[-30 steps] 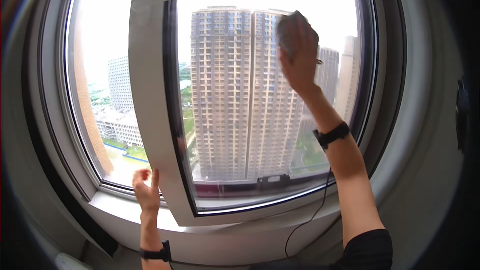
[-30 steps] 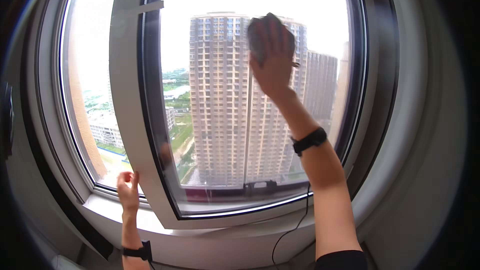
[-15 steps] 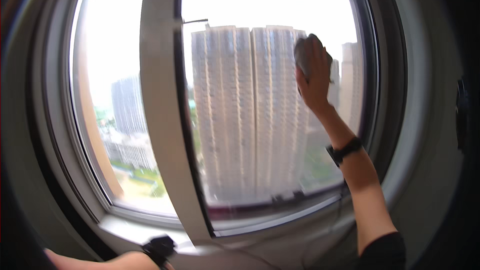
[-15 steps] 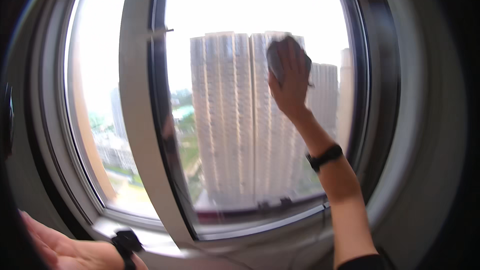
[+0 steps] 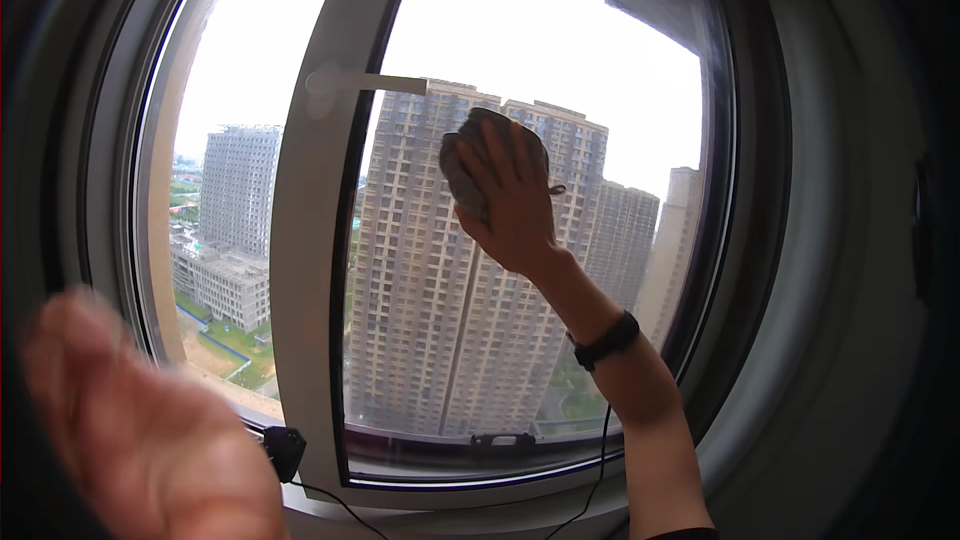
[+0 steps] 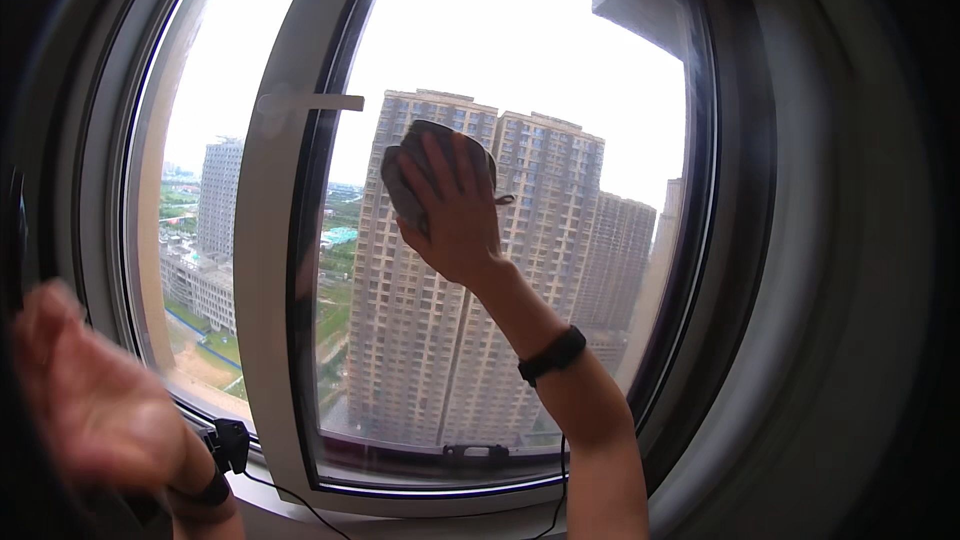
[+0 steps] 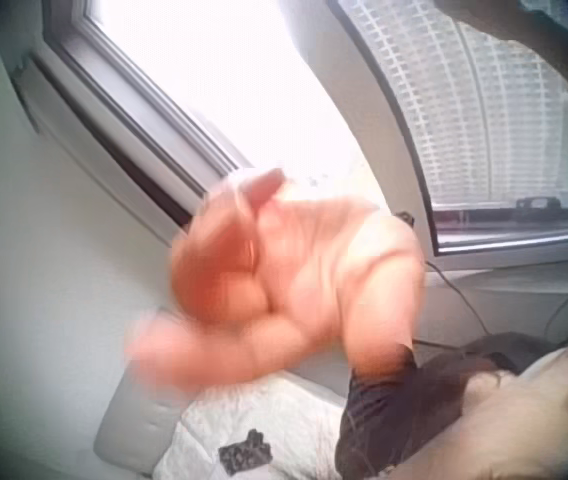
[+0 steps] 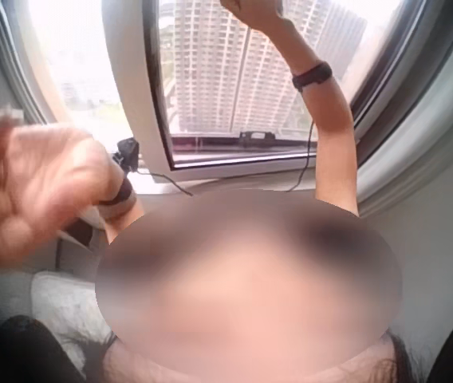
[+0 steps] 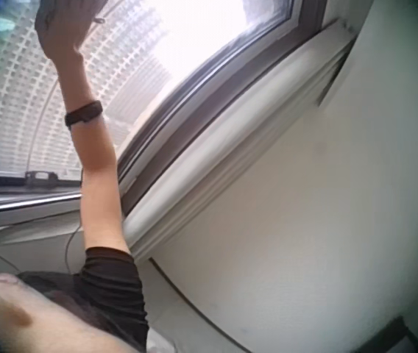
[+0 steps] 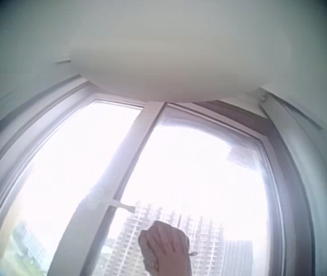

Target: Cleaning the glass panes of a window using a cloth.

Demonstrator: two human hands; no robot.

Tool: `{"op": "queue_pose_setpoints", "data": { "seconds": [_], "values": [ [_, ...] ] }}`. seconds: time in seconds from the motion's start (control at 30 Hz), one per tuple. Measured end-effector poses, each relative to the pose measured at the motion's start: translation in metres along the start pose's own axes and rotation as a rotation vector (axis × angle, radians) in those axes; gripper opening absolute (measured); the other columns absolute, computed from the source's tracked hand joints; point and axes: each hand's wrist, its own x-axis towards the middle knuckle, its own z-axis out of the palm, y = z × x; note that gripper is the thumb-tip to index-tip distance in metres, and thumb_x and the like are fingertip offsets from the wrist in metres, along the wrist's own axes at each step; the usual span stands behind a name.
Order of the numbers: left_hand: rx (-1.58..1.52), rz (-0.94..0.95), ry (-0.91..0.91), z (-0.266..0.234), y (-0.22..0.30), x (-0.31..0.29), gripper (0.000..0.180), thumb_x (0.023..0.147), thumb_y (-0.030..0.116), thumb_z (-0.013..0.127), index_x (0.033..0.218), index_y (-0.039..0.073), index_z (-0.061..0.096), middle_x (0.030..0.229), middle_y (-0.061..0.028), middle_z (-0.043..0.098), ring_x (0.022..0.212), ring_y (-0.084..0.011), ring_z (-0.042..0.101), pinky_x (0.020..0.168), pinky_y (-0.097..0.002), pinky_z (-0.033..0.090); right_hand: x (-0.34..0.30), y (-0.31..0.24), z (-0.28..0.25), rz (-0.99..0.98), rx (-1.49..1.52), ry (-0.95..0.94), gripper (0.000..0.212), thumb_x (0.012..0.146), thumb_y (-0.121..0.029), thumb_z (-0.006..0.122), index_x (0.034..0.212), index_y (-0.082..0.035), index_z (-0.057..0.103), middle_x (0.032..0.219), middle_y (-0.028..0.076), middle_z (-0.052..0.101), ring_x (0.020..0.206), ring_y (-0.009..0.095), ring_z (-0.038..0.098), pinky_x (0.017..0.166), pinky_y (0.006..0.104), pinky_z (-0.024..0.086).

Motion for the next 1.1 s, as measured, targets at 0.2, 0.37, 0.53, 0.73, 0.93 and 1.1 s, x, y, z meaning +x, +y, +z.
{"op": "queue_pose_setpoints", "data": {
  "seconds": [0.2, 0.37, 0.53, 0.73, 0.93, 1.1],
  "values": [
    [0.332, -0.637, -0.072, 0.128, -0.079, -0.079, 0.065, 0.08, 0.049, 0.056, 0.122, 0.003, 0.036, 0.12, -0.0202, 0.035, 0.111, -0.0307, 0.037, 0.091, -0.0469, 0.032, -0.008, 0.102, -0.005, 0.318, 0.16, 0.217, 0.012, 0.085, -0.013, 0.047, 0.093, -0.005, 0.051, 0.085, 0.009, 0.045, 0.083, 0.027, 0.046, 0.077, 0.0382, 0.038],
    [-0.377, -1.403, -0.475, 0.124, -0.088, -0.117, 0.094, 0.071, 0.066, 0.055, 0.124, -0.009, 0.033, 0.112, -0.0257, 0.049, 0.1, -0.0301, 0.054, 0.081, -0.037, 0.047, -0.085, 0.191, -0.075, 0.391, -0.141, 0.481, 0.041, 0.089, -0.026, 0.045, 0.117, 0.003, 0.048, 0.108, 0.019, 0.056, 0.1, 0.033, 0.054, 0.089, 0.0374, 0.041],
    [-0.296, -1.388, -0.336, 0.14, -0.072, -0.13, 0.068, 0.07, 0.054, 0.066, 0.107, -0.001, 0.049, 0.103, -0.0198, 0.056, 0.093, -0.029, 0.056, 0.078, -0.0353, 0.047, -0.142, 0.242, -0.06, 0.804, -0.709, 0.573, 0.061, 0.083, -0.048, 0.047, 0.125, -0.004, 0.041, 0.111, 0.022, 0.054, 0.097, 0.036, 0.056, 0.086, 0.0453, 0.042],
    [0.161, -1.2, -0.209, 0.15, -0.067, -0.15, 0.056, 0.069, 0.047, 0.069, 0.095, 0.001, 0.05, 0.085, -0.0152, 0.051, 0.085, -0.0337, 0.05, 0.076, -0.0431, 0.04, 0.002, 0.147, -0.032, 0.558, -0.296, 0.448, 0.033, 0.082, -0.026, 0.051, 0.108, -0.005, 0.049, 0.097, 0.012, 0.054, 0.081, 0.029, 0.056, 0.075, 0.0379, 0.043],
    [0.088, -1.103, -0.11, 0.155, -0.057, -0.149, 0.053, 0.065, 0.041, 0.073, 0.091, 0.001, 0.05, 0.088, -0.0158, 0.05, 0.085, -0.0348, 0.047, 0.077, -0.0431, 0.039, 0.115, 0.06, 0.011, 0.084, -0.049, 0.397, 0.014, 0.064, 0.0, 0.052, 0.075, -0.008, 0.05, 0.076, 0.008, 0.048, 0.075, 0.026, 0.05, 0.065, 0.0379, 0.043],
    [0.233, -0.948, -0.229, 0.158, -0.05, -0.155, 0.071, 0.052, 0.037, 0.082, 0.096, -0.002, 0.042, 0.093, -0.0159, 0.043, 0.089, -0.0309, 0.041, 0.08, -0.0427, 0.036, 0.101, 0.006, 0.045, -0.06, -0.113, 0.209, 0.044, 0.079, -0.034, 0.054, 0.119, -0.017, 0.052, 0.132, 0.013, 0.037, 0.123, 0.034, 0.03, 0.101, 0.0517, 0.023]
  ]
}}
